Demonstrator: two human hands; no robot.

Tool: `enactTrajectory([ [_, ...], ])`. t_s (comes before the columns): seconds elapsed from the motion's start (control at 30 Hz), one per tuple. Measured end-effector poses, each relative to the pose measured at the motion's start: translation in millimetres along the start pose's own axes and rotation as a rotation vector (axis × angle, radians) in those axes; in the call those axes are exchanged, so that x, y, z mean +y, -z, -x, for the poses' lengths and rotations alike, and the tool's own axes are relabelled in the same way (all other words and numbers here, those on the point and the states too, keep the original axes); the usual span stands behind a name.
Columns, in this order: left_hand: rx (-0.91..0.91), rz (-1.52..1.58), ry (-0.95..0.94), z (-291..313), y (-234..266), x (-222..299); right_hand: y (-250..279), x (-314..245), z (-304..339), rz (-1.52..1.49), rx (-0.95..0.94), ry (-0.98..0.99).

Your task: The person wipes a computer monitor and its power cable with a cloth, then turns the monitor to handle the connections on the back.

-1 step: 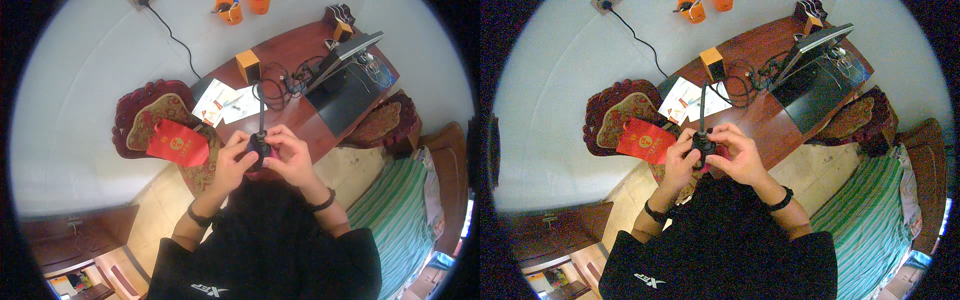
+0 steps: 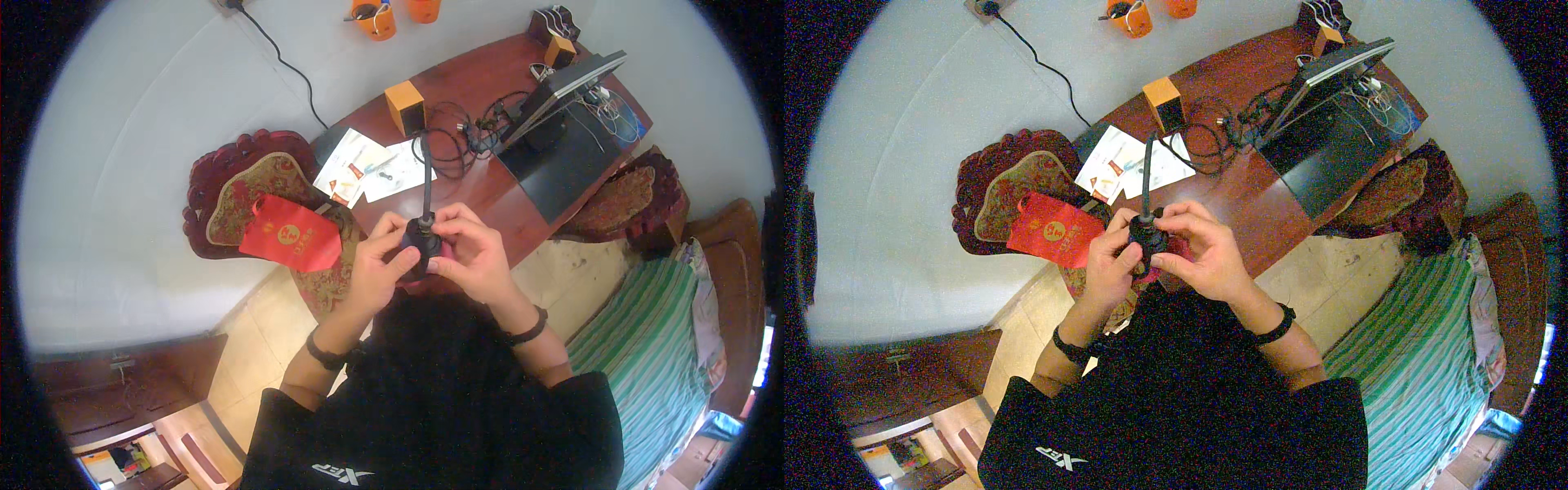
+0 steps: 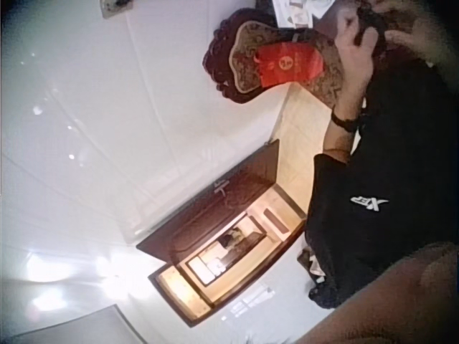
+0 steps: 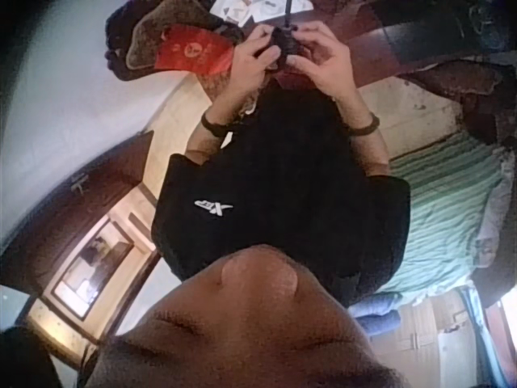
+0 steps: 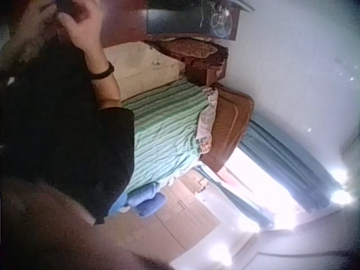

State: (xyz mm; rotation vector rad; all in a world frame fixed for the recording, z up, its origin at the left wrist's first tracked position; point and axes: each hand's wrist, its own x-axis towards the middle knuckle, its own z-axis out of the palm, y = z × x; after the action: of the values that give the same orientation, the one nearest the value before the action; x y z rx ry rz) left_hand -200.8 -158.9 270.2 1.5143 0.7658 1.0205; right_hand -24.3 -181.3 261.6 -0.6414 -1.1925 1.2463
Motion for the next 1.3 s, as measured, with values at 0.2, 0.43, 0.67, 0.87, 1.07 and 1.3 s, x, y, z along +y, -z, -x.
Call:
enactTrajectory([
  [0.2,0.046,0.335,-0.049,3,-5,-21,1,5,-2,0.054,-0.036,0.005],
  [0.43,0.175,0.691,0.164,0,-6,-18,-2,10,0,-0.12,-0.058,0.029],
  [0.67,0.197,0.648,0.173,5,2,-28,2,16,-2,-0.313,-0.08,-0.002],
  [0.87,0.134,0.578,0.17,19,17,0,3,27,-4,-0.31,-0.066,-0.001],
  [1.07,0.019,0.069,-0.031,17,45,31,-13,13,-12,-0.472,-0.024,-0.161],
  [1.3,-0.105,0.132,-0.079,1,81,64,-23,12,-24,-0.794,-0.006,-0.235],
])
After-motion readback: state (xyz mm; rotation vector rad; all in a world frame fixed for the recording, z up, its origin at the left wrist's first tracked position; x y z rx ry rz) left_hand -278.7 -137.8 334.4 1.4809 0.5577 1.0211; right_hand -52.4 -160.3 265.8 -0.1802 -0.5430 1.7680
